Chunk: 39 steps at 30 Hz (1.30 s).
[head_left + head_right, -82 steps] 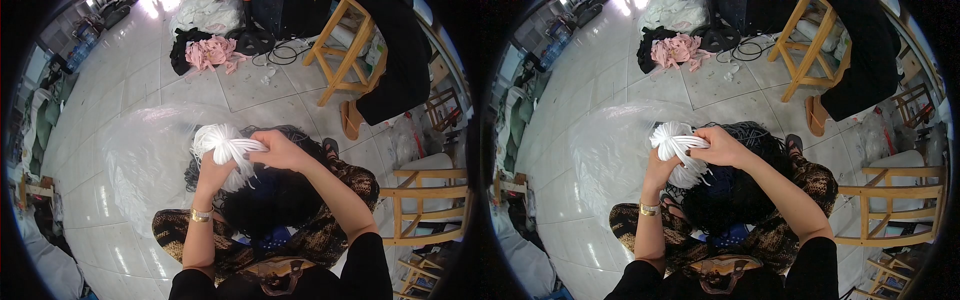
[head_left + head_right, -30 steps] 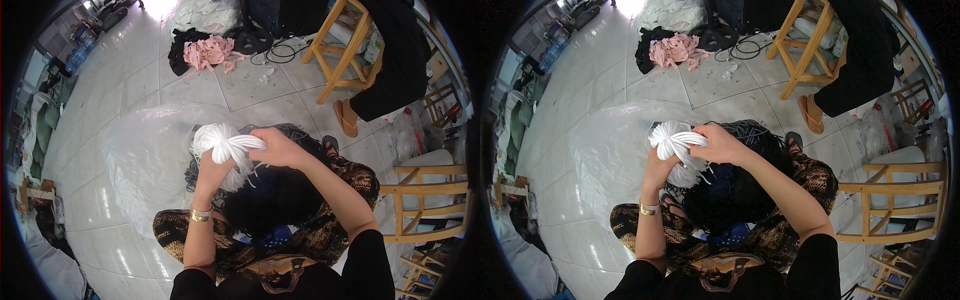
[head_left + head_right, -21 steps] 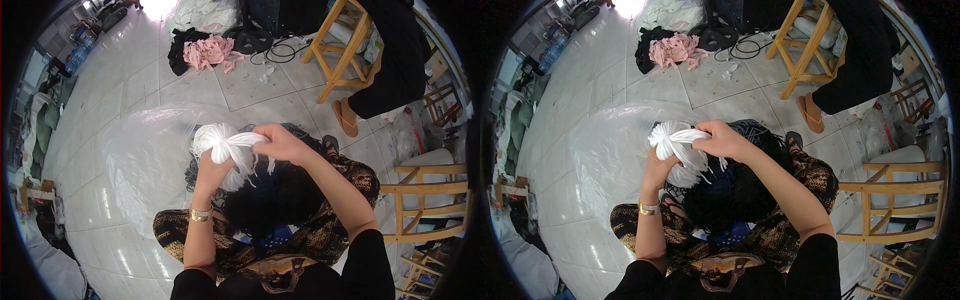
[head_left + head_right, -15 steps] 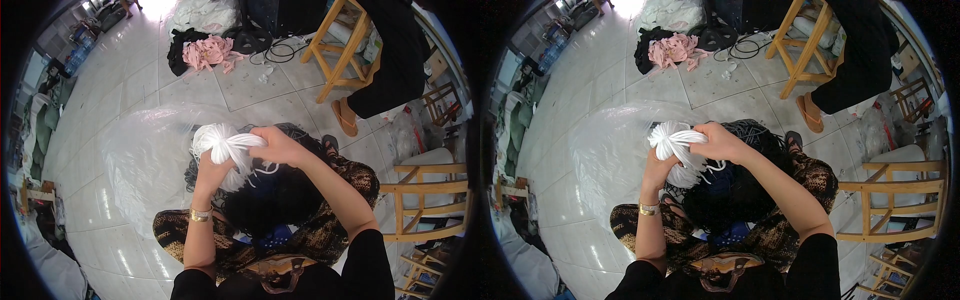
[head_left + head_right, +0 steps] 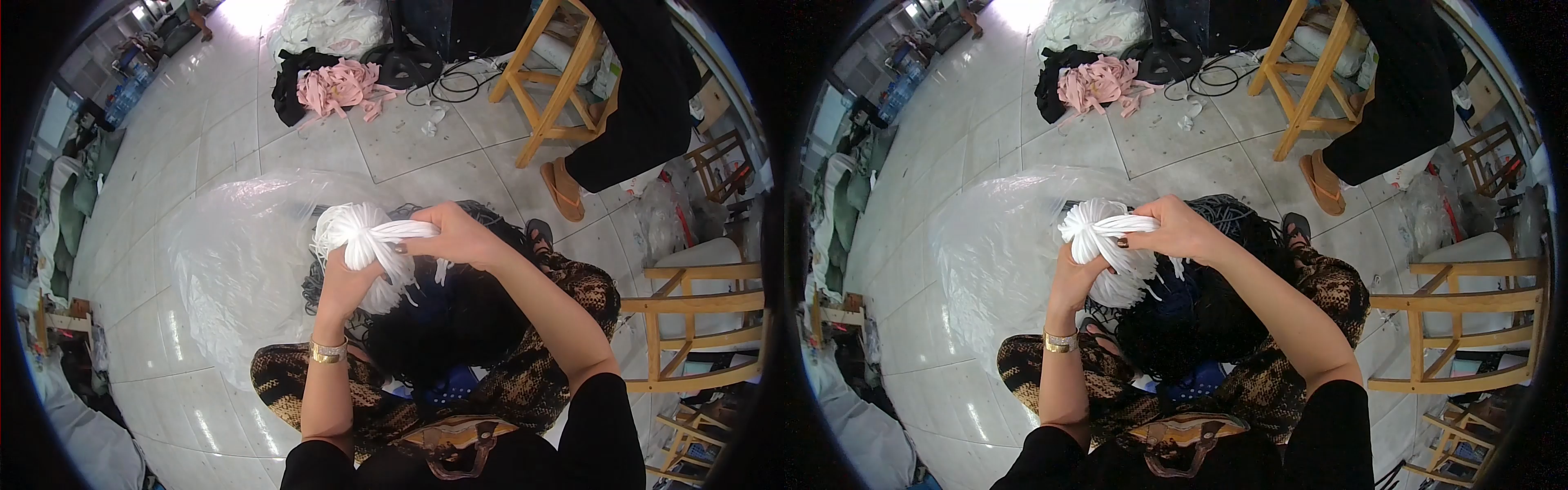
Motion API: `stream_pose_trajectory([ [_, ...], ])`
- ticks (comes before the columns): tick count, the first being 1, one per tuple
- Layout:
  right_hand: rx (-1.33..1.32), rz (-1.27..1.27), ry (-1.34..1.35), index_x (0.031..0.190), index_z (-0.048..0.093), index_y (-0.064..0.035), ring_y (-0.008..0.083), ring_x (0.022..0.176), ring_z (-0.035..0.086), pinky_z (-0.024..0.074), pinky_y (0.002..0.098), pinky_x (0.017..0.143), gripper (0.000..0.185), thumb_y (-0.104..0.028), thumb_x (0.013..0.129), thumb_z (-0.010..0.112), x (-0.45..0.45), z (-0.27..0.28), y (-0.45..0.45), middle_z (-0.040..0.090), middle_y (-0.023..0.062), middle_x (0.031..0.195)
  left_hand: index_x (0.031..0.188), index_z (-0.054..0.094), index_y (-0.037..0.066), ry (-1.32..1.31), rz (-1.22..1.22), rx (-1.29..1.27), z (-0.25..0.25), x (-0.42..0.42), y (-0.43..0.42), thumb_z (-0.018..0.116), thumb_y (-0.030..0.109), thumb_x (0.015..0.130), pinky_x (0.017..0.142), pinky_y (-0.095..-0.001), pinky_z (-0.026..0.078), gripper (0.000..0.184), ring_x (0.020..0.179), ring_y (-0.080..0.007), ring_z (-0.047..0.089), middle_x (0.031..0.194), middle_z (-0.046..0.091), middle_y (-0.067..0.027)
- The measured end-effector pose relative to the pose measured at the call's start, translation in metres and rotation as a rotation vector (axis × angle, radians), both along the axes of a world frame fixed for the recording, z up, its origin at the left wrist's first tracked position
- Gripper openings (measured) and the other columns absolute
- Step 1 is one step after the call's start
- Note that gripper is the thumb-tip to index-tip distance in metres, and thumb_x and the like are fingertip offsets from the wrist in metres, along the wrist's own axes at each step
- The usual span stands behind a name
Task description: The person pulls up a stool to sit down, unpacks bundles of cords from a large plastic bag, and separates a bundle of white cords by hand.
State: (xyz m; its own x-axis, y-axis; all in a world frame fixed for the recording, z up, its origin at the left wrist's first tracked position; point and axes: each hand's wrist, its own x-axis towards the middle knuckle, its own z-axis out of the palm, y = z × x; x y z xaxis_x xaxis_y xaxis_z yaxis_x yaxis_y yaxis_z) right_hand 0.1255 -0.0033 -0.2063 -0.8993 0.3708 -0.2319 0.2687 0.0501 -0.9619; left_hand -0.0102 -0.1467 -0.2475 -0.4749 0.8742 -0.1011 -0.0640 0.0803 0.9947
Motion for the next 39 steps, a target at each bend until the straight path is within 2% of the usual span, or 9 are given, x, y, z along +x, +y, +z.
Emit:
stream_pose_trajectory([
  [7,-0.263,-0.032,0.048,0.092,0.061,0.0033,0.0052,0.063,0.049,0.0414,0.0223,0.054,0.023,-0.012,0.075,0.058,-0.002,-0.012,0.005,0.058,0.0035,0.070,0.096,0.062,-0.004,-0.034,-0.036,-0.007,0.000,0.000,-0.001,0.064,0.005,0.073,0.059,-0.0235,0.047,0.024,0.066,-0.0088,0.058,0.080,0.064,-0.0047],
  [13,-0.036,0.082,0.100,0.093,0.061,0.0049,0.0074,0.061,0.049,0.0426,0.0243,0.056,0.028,-0.013,0.072,0.061,-0.001,-0.011,-0.003,0.060,0.0040,0.073,0.098,0.062,-0.004,-0.057,-0.037,-0.003,-0.003,-0.002,-0.002,0.063,0.005,0.074,0.059,-0.0236,0.046,0.025,0.066,-0.0089,0.058,0.081,0.064,-0.0045],
  [19,0.157,0.131,0.027,0.093,0.061,0.0048,0.0078,0.060,0.049,0.0424,0.0242,0.057,0.029,-0.015,0.072,0.060,-0.002,-0.015,0.000,0.060,0.0030,0.073,0.099,0.061,-0.004,-0.075,-0.035,-0.009,-0.003,-0.002,-0.002,0.062,0.004,0.074,0.060,-0.0237,0.046,0.026,0.067,-0.0090,0.058,0.081,0.064,-0.0049],
  [22,-0.098,0.064,-0.005,0.093,0.060,0.0043,0.0073,0.057,0.049,0.0418,0.0246,0.054,0.027,-0.015,0.074,0.058,0.000,-0.009,0.002,0.059,0.0018,0.071,0.099,0.061,-0.005,-0.086,-0.041,-0.003,0.000,-0.002,-0.003,0.062,0.004,0.074,0.060,-0.0238,0.047,0.026,0.067,-0.0093,0.058,0.082,0.064,-0.0051],
  [25,-0.218,0.041,0.122,0.092,0.060,0.0035,0.0064,0.055,0.048,0.0408,0.0247,0.052,0.024,-0.013,0.075,0.057,-0.004,-0.017,0.003,0.058,0.0010,0.070,0.099,0.061,-0.005,-0.093,-0.044,0.006,0.000,-0.002,-0.003,0.062,0.003,0.073,0.060,-0.0238,0.047,0.026,0.068,-0.0095,0.058,0.082,0.064,-0.0052],
  [28,-0.248,0.089,0.040,0.092,0.059,0.0036,0.0074,0.061,0.051,0.0427,0.0248,0.056,0.025,-0.014,0.075,0.058,-0.001,-0.012,0.000,0.060,0.0031,0.073,0.099,0.061,-0.005,-0.104,-0.039,0.016,0.000,-0.002,-0.002,0.062,0.003,0.073,0.060,-0.0238,0.047,0.026,0.067,-0.0095,0.057,0.082,0.064,-0.0053],
  [32,0.129,0.078,0.161,0.093,0.058,0.0052,0.0095,0.064,0.052,0.0454,0.0265,0.062,0.031,-0.017,0.071,0.062,-0.005,-0.022,-0.009,0.061,0.0079,0.073,0.098,0.061,-0.005,-0.105,-0.010,0.019,-0.002,-0.002,-0.002,0.062,0.003,0.073,0.060,-0.0237,0.046,0.026,0.067,-0.0094,0.057,0.082,0.064,-0.0053],
  [38,0.123,0.061,0.068,0.095,0.059,0.0042,0.0075,0.061,0.051,0.0430,0.0241,0.057,0.030,-0.016,0.072,0.060,-0.004,-0.021,-0.006,0.060,0.0068,0.068,0.098,0.061,-0.005,-0.091,-0.015,-0.008,-0.001,-0.003,-0.003,0.061,0.002,0.072,0.060,-0.0239,0.046,0.027,0.067,-0.0098,0.057,0.081,0.064,-0.0054],
  [39,0.040,0.052,0.057,0.094,0.059,0.0038,0.0073,0.060,0.051,0.0423,0.0239,0.055,0.029,-0.016,0.072,0.059,-0.003,-0.018,-0.005,0.059,0.0058,0.067,0.098,0.061,-0.005,-0.099,-0.019,-0.012,0.000,-0.003,-0.003,0.061,0.002,0.072,0.060,-0.0240,0.046,0.027,0.067,-0.0099,0.057,0.081,0.064,-0.0056],
])
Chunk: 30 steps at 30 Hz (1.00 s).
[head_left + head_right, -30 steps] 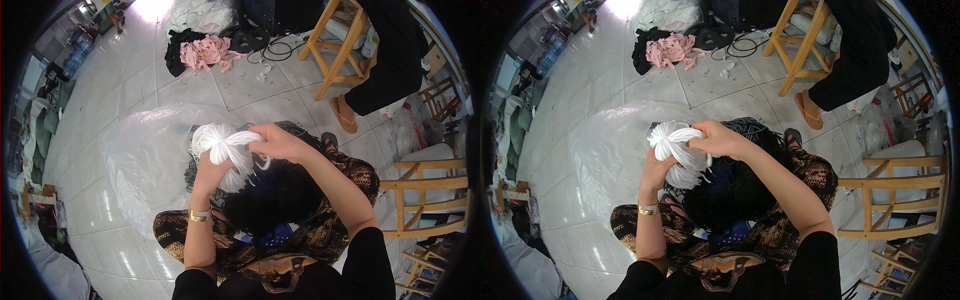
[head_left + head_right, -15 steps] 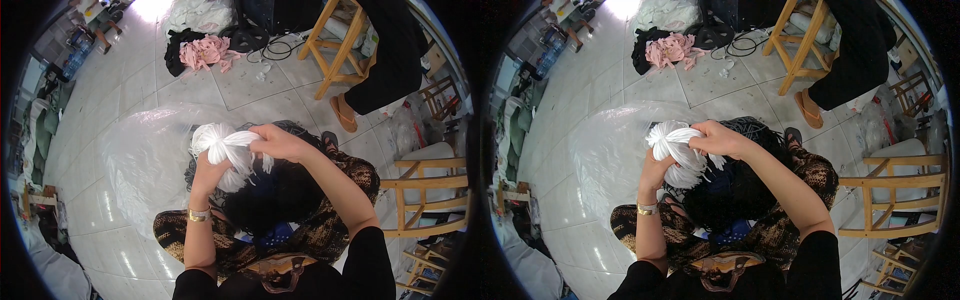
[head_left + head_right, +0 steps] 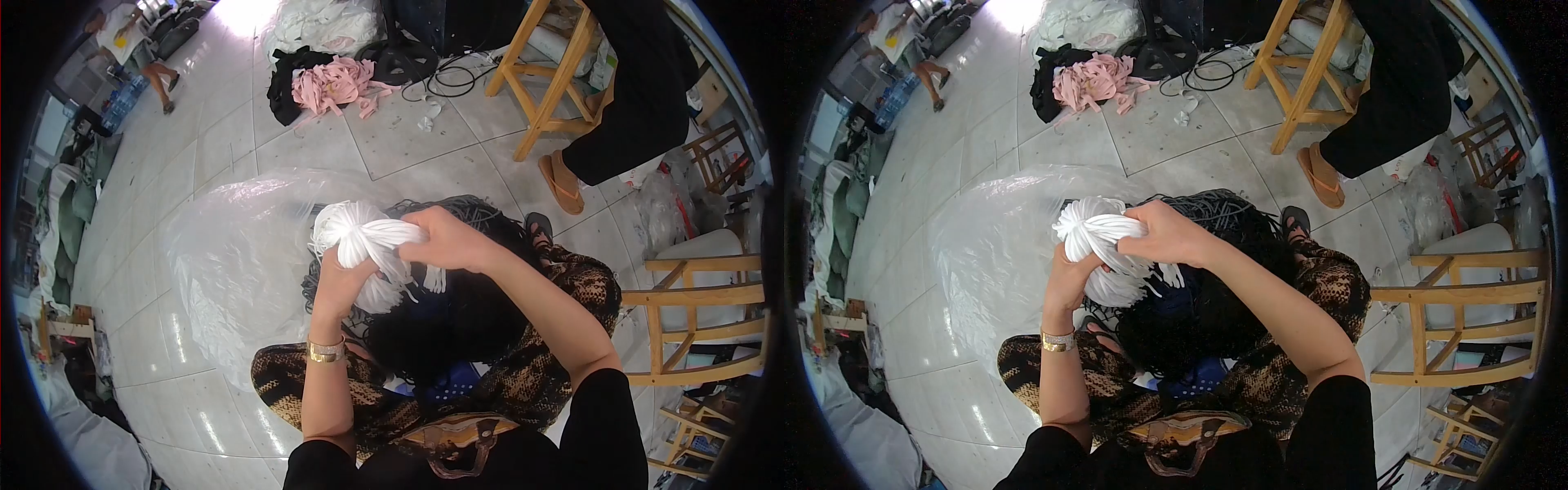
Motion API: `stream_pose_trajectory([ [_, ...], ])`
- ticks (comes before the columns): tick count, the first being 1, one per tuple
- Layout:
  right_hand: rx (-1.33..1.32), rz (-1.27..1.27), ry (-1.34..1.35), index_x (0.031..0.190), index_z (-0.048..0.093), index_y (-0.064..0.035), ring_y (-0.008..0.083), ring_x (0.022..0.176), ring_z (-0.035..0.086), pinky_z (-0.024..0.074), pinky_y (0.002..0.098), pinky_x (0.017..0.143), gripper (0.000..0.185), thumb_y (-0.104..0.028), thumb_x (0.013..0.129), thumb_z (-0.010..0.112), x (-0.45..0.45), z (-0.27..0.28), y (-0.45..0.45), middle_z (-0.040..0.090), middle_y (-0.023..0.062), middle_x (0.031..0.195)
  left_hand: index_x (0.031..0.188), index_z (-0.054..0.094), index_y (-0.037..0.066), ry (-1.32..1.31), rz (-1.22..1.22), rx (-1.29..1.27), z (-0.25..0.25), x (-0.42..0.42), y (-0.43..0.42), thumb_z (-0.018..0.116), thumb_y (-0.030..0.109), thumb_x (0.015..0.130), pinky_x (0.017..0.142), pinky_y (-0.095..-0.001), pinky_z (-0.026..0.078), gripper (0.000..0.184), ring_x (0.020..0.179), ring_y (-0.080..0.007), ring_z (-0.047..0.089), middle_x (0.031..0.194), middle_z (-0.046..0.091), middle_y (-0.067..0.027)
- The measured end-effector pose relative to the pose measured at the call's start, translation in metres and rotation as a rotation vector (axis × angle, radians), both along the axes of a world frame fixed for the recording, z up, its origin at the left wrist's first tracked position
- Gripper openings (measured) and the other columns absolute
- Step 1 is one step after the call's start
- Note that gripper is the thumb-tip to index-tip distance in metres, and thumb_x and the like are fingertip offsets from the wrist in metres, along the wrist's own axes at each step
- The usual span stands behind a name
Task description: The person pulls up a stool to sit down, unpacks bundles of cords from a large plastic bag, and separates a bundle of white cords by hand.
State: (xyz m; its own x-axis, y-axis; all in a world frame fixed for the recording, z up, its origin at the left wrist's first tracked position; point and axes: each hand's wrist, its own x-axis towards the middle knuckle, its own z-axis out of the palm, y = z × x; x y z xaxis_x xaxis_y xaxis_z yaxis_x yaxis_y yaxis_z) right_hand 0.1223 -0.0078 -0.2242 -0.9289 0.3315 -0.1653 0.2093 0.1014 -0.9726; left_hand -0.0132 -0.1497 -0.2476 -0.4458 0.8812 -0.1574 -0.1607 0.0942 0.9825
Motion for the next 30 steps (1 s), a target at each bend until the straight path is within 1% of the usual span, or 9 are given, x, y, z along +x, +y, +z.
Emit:
stream_pose_trajectory([
  [5,-0.297,0.028,0.039,0.093,0.061,0.0017,0.0069,0.058,0.049,0.0397,0.0235,0.051,0.024,-0.013,0.074,0.056,0.001,0.003,0.004,0.058,0.0023,0.068,0.098,0.061,-0.005,-0.001,-0.012,0.003,-0.001,0.000,0.001,0.060,0.002,0.072,0.060,-0.0244,0.046,0.027,0.067,-0.0105,0.058,0.081,0.064,-0.0060],
  [8,-0.139,-0.026,-0.048,0.093,0.059,0.0030,0.0095,0.059,0.051,0.0423,0.0254,0.054,0.026,-0.013,0.072,0.058,0.003,0.013,-0.002,0.061,0.0061,0.070,0.098,0.061,-0.005,-0.003,-0.004,-0.009,-0.001,-0.001,0.000,0.060,0.001,0.072,0.060,-0.0245,0.046,0.027,0.067,-0.0104,0.058,0.081,0.064,-0.0057],
  [11,0.127,0.002,0.074,0.095,0.058,0.0034,0.0087,0.064,0.052,0.0443,0.0249,0.059,0.028,-0.014,0.073,0.061,0.000,0.001,-0.003,0.060,0.0051,0.072,0.098,0.061,-0.005,-0.003,0.007,-0.002,-0.001,-0.001,0.000,0.059,0.001,0.072,0.060,-0.0245,0.046,0.026,0.067,-0.0102,0.057,0.082,0.064,-0.0056],
  [14,0.164,-0.048,0.077,0.088,0.059,0.0055,0.0142,0.061,0.054,0.0463,0.0303,0.061,0.030,-0.016,0.067,0.062,-0.003,-0.002,-0.005,0.061,0.0104,0.068,0.097,0.061,-0.005,-0.003,0.004,0.015,0.000,0.000,0.001,0.059,0.001,0.072,0.060,-0.0244,0.046,0.025,0.067,-0.0100,0.057,0.082,0.064,-0.0056],
  [17,0.162,-0.028,0.079,0.084,0.060,0.0050,0.0124,0.060,0.053,0.0455,0.0285,0.059,0.027,-0.017,0.067,0.062,-0.003,-0.003,-0.004,0.061,0.0089,0.067,0.097,0.061,-0.005,-0.003,0.004,0.021,0.002,0.001,0.001,0.060,0.001,0.073,0.059,-0.0241,0.046,0.025,0.067,-0.0098,0.057,0.082,0.064,-0.0056],
  [20,0.089,-0.016,0.037,0.088,0.061,0.0041,0.0114,0.058,0.053,0.0440,0.0259,0.057,0.027,-0.015,0.069,0.061,-0.001,-0.004,-0.001,0.061,0.0065,0.068,0.097,0.061,-0.005,-0.012,-0.010,0.016,0.002,-0.001,0.000,0.061,0.001,0.073,0.059,-0.0239,0.046,0.025,0.067,-0.0096,0.057,0.082,0.064,-0.0056],
  [23,-0.166,-0.041,0.050,0.093,0.060,0.0031,0.0089,0.060,0.051,0.0422,0.0236,0.055,0.028,-0.014,0.071,0.059,0.000,0.005,0.003,0.060,0.0035,0.071,0.098,0.061,-0.005,-0.008,-0.016,-0.005,0.004,0.000,0.000,0.061,0.002,0.073,0.059,-0.0239,0.046,0.026,0.067,-0.0096,0.057,0.082,0.064,-0.0056],
  [26,-0.258,0.009,-0.062,0.096,0.059,0.0027,0.0085,0.062,0.049,0.0416,0.0231,0.056,0.029,-0.012,0.072,0.057,0.002,0.010,0.006,0.060,0.0023,0.073,0.098,0.061,-0.005,-0.006,-0.006,-0.007,0.003,0.001,0.000,0.062,0.002,0.073,0.059,-0.0238,0.046,0.026,0.066,-0.0096,0.057,0.082,0.064,-0.0057],
  [30,-0.075,-0.005,-0.010,0.093,0.060,0.0027,0.0082,0.065,0.050,0.0427,0.0238,0.060,0.028,-0.014,0.071,0.059,0.000,0.003,-0.001,0.060,0.0031,0.073,0.098,0.061,-0.004,-0.020,-0.009,0.017,0.001,-0.001,0.000,0.062,0.002,0.073,0.059,-0.0237,0.046,0.025,0.066,-0.0093,0.056,0.082,0.064,-0.0054],
])
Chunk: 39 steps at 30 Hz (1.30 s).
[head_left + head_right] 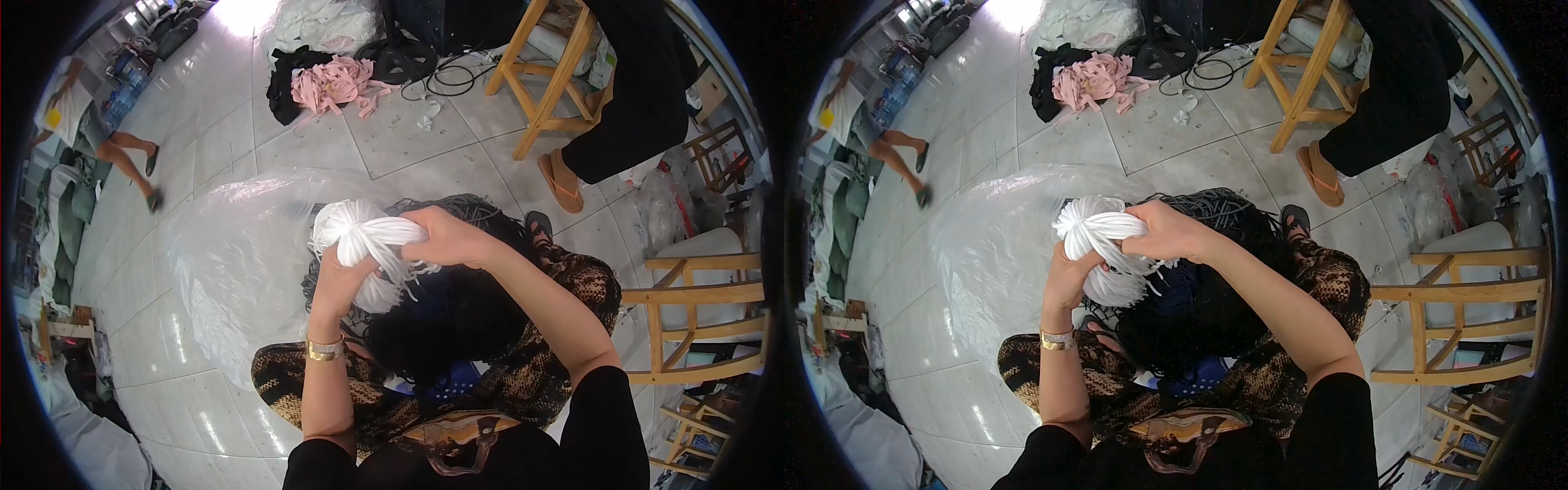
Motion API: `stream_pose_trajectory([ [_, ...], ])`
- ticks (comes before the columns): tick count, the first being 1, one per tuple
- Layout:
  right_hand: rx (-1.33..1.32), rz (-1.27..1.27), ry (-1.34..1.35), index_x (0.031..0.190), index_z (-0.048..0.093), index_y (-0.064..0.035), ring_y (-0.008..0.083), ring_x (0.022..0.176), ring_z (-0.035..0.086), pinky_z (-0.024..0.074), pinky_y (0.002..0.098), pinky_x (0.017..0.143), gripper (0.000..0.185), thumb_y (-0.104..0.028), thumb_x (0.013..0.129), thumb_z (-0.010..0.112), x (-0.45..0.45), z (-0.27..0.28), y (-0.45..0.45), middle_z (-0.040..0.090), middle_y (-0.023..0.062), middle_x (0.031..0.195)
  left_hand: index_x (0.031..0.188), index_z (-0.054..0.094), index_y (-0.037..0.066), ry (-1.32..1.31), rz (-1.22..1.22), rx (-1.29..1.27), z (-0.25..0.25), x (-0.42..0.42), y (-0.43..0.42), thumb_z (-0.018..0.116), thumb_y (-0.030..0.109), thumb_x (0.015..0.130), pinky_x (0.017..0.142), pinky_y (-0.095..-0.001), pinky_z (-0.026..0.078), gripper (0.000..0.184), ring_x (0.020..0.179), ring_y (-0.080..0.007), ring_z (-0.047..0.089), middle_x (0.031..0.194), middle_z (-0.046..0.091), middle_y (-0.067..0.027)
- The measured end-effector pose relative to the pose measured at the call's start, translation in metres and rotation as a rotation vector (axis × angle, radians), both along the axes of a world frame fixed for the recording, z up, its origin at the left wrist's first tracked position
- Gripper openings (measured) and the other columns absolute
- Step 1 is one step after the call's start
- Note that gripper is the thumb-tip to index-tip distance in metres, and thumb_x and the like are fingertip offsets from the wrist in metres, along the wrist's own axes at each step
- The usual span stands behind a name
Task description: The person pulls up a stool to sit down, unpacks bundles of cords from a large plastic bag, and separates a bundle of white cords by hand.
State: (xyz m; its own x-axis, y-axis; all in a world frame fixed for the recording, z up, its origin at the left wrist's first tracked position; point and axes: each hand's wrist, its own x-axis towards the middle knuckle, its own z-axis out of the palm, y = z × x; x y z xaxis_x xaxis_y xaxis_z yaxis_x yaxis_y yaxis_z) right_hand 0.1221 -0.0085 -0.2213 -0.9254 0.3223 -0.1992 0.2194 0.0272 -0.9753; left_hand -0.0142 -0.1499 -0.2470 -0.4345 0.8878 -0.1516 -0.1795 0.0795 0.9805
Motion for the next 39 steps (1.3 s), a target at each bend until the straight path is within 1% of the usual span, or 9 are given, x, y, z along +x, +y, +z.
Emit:
stream_pose_trajectory([
  [2,0.048,0.013,0.081,0.092,0.061,0.0029,0.0084,0.066,0.050,0.0432,0.0243,0.061,0.028,-0.015,0.070,0.060,-0.002,-0.007,-0.002,0.060,0.0038,0.072,0.098,0.062,-0.004,0.007,0.001,-0.002,0.001,0.001,0.001,0.062,0.003,0.073,0.059,-0.0235,0.046,0.026,0.065,-0.0092,0.056,0.081,0.064,-0.0050],
  [11,0.065,-0.017,-0.030,0.089,0.061,0.0043,0.0068,0.064,0.050,0.0428,0.0237,0.061,0.028,-0.016,0.069,0.060,-0.001,-0.003,0.003,0.058,0.0035,0.069,0.097,0.062,-0.004,0.034,-0.001,-0.034,0.002,0.002,0.000,0.062,0.003,0.073,0.058,-0.0236,0.045,0.024,0.063,-0.0092,0.056,0.079,0.063,-0.0046],
  [17,-0.168,-0.042,0.076,0.091,0.061,0.0044,0.0058,0.064,0.050,0.0426,0.0238,0.057,0.029,-0.016,0.071,0.057,-0.003,-0.010,0.005,0.058,0.0028,0.070,0.096,0.062,-0.004,0.029,0.004,-0.042,0.004,0.003,0.000,0.062,0.003,0.073,0.058,-0.0240,0.045,0.024,0.064,-0.0094,0.057,0.079,0.063,-0.0048],
  [20,-0.055,-0.040,-0.044,0.090,0.061,0.0035,0.0069,0.062,0.050,0.0429,0.0242,0.056,0.028,-0.016,0.070,0.059,0.000,0.001,0.002,0.058,0.0034,0.069,0.096,0.062,-0.004,0.014,0.004,-0.033,0.003,0.001,0.000,0.062,0.003,0.073,0.058,-0.0239,0.045,0.024,0.063,-0.0094,0.056,0.079,0.063,-0.0050],
  [23,0.137,-0.042,0.135,0.088,0.061,0.0030,0.0075,0.058,0.049,0.0428,0.0247,0.055,0.028,-0.017,0.069,0.060,-0.004,-0.016,-0.004,0.058,0.0041,0.068,0.096,0.062,-0.004,0.000,0.016,-0.005,-0.001,0.001,0.001,0.062,0.004,0.073,0.058,-0.0239,0.045,0.024,0.063,-0.0096,0.056,0.078,0.063,-0.0053],
  [29,0.171,0.011,0.034,0.085,0.062,0.0030,0.0071,0.059,0.049,0.0421,0.0250,0.054,0.026,-0.017,0.068,0.061,-0.002,-0.013,0.003,0.058,0.0033,0.066,0.096,0.061,-0.004,-0.009,0.017,-0.020,0.000,0.000,-0.001,0.062,0.002,0.071,0.058,-0.0239,0.045,0.026,0.063,-0.0097,0.056,0.077,0.063,-0.0051],
  [32,-0.073,-0.067,0.041,0.085,0.062,0.0028,0.0072,0.059,0.050,0.0418,0.0242,0.055,0.025,-0.015,0.068,0.060,-0.002,-0.011,0.005,0.058,0.0024,0.066,0.096,0.062,-0.004,0.008,0.016,-0.038,-0.001,0.000,-0.001,0.062,0.002,0.071,0.058,-0.0239,0.045,0.026,0.063,-0.0098,0.056,0.077,0.063,-0.0050],
  [38,-0.110,0.027,-0.078,0.092,0.059,0.0042,0.0062,0.068,0.050,0.0431,0.0239,0.063,0.026,-0.011,0.071,0.058,0.001,0.003,0.000,0.060,0.0032,0.075,0.096,0.062,-0.004,-0.003,0.031,-0.041,0.005,0.003,0.001,0.061,0.001,0.071,0.058,-0.0242,0.045,0.025,0.063,-0.0100,0.056,0.078,0.063,-0.0054],
  [39,-0.007,0.037,-0.014,0.092,0.059,0.0040,0.0067,0.067,0.050,0.0433,0.0242,0.062,0.026,-0.011,0.070,0.058,0.000,-0.002,-0.002,0.060,0.0034,0.075,0.096,0.062,-0.004,-0.010,0.035,-0.033,0.006,0.003,0.001,0.060,0.001,0.071,0.058,-0.0242,0.045,0.025,0.063,-0.0100,0.056,0.078,0.063,-0.0055],
])
